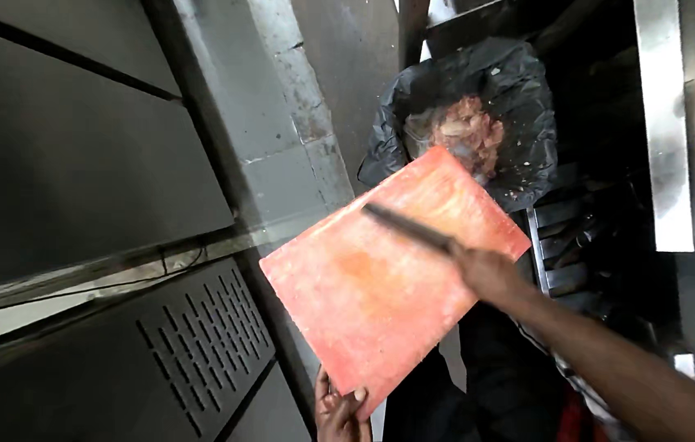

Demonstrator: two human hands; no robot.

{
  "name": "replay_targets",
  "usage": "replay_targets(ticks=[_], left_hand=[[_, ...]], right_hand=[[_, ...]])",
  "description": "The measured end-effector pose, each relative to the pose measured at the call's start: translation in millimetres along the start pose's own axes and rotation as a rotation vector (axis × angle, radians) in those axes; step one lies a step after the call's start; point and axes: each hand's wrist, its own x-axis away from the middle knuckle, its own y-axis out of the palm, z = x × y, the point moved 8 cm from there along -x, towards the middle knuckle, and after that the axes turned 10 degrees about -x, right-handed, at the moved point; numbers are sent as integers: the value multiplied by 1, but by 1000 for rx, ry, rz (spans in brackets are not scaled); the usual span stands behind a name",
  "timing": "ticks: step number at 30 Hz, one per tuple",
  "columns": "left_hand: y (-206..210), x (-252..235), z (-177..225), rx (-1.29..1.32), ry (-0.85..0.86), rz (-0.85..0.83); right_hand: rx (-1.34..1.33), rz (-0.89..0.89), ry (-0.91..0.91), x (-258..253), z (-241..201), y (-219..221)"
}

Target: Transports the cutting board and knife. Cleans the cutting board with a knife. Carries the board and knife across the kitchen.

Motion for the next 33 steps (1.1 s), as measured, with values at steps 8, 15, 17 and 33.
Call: replay_targets(ticks=[8, 15, 17, 33], left_hand=[[0, -4, 0, 21, -17, 1], [1, -3, 8, 72, -12, 52], [1, -3, 9, 72, -23, 64], [3, -2, 16, 92, 11, -1]], right_hand=[[-123, 382, 148, -5, 59, -67], [115, 245, -735, 68, -117, 48], [170, 82, -740, 66, -131, 62], [95, 184, -45, -70, -8, -32]])
